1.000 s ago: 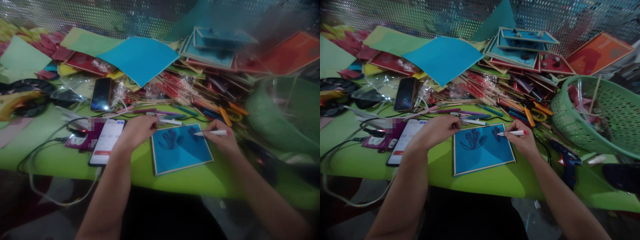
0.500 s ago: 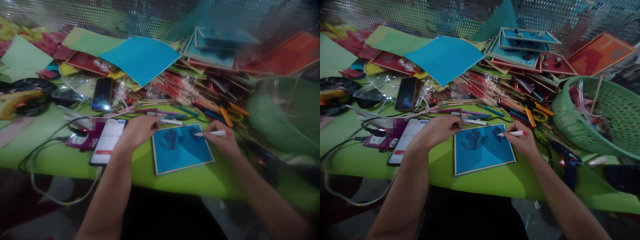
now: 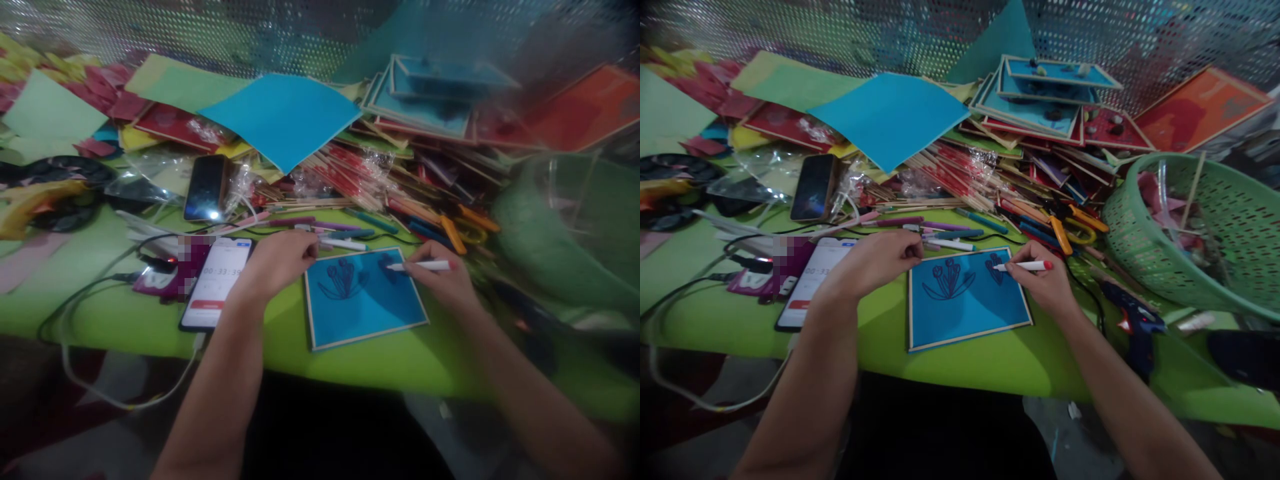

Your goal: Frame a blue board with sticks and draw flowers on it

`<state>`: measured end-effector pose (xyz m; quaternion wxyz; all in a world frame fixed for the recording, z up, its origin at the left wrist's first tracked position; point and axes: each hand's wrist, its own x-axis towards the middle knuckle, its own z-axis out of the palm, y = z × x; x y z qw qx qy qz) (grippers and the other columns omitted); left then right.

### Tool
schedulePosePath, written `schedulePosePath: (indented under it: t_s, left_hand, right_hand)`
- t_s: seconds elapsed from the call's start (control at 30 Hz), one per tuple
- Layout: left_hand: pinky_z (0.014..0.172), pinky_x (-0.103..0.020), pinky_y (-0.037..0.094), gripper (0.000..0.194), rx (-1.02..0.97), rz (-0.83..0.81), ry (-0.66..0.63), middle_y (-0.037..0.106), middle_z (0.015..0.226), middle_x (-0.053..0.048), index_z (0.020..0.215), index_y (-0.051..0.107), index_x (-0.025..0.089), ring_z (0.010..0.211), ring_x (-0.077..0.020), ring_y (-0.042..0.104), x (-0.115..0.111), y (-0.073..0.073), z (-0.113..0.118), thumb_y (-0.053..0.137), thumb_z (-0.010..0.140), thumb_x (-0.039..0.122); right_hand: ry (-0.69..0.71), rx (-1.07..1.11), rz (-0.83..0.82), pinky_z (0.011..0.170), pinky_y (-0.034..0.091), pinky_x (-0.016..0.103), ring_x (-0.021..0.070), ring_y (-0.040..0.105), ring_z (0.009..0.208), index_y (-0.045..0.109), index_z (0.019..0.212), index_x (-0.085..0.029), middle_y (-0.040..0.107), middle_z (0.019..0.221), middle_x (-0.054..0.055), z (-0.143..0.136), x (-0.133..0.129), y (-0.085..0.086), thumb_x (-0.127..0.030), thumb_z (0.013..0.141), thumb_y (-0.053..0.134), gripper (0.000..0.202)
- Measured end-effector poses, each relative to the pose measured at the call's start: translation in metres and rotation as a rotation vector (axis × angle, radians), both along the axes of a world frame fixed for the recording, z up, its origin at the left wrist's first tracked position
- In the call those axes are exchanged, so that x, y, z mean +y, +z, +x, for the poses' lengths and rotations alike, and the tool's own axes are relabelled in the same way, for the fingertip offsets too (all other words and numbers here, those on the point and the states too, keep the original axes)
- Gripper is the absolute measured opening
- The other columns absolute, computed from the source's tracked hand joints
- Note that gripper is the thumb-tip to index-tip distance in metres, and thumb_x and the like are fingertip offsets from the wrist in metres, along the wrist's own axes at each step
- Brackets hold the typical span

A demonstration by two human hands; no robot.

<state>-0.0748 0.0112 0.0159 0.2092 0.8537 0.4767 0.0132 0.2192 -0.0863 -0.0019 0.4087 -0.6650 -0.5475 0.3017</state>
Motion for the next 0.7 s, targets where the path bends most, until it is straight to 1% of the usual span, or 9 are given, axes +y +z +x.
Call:
schedulePosePath:
  t_s: [0.23, 0.5, 0.7]
  left_hand:
    - [0.068, -0.031, 0.042, 0.011, 0.012, -0.001, 0.001, 0.076, 0.098, -0.004, 0.087, 0.070, 0.022, 0.087, -0.0237, 0.069, -0.0003, 0.0012, 0.0003, 0.061, 0.088, 0.016]
    - [0.067, -0.030, 0.040, 0.011, -0.007, -0.005, 0.011, 0.075, 0.097, -0.002, 0.087, 0.071, 0.022, 0.086, -0.0219, 0.069, -0.0004, -0.0004, -0.0003, 0.061, 0.088, 0.018]
    - [0.066, -0.031, 0.038, 0.010, -0.010, -0.008, 0.008, 0.075, 0.096, -0.001, 0.086, 0.069, 0.022, 0.086, -0.0217, 0.068, 0.0002, -0.0014, -0.0006, 0.062, 0.088, 0.016]
  right_hand:
    - [0.003, -0.038, -0.023, 0.059, 0.042, 0.029, 0.0174, 0.056, 0.065, 0.064, 0.074, -0.024, 0.064, 0.069, 0.000, 0.0011, -0.0003, 0.0001, -0.040, 0.079, 0.081, 0.024]
    - [-0.012, -0.043, -0.025, 0.059, 0.040, 0.028, 0.0161, 0.054, 0.064, 0.063, 0.072, -0.023, 0.063, 0.067, -0.001, 0.0024, 0.0003, -0.0024, -0.034, 0.079, 0.078, 0.020]
    - [-0.010, -0.037, -0.026, 0.059, 0.041, 0.029, 0.0164, 0.054, 0.063, 0.062, 0.071, -0.024, 0.063, 0.067, 0.000, 0.0034, 0.0005, -0.0018, -0.032, 0.078, 0.078, 0.019]
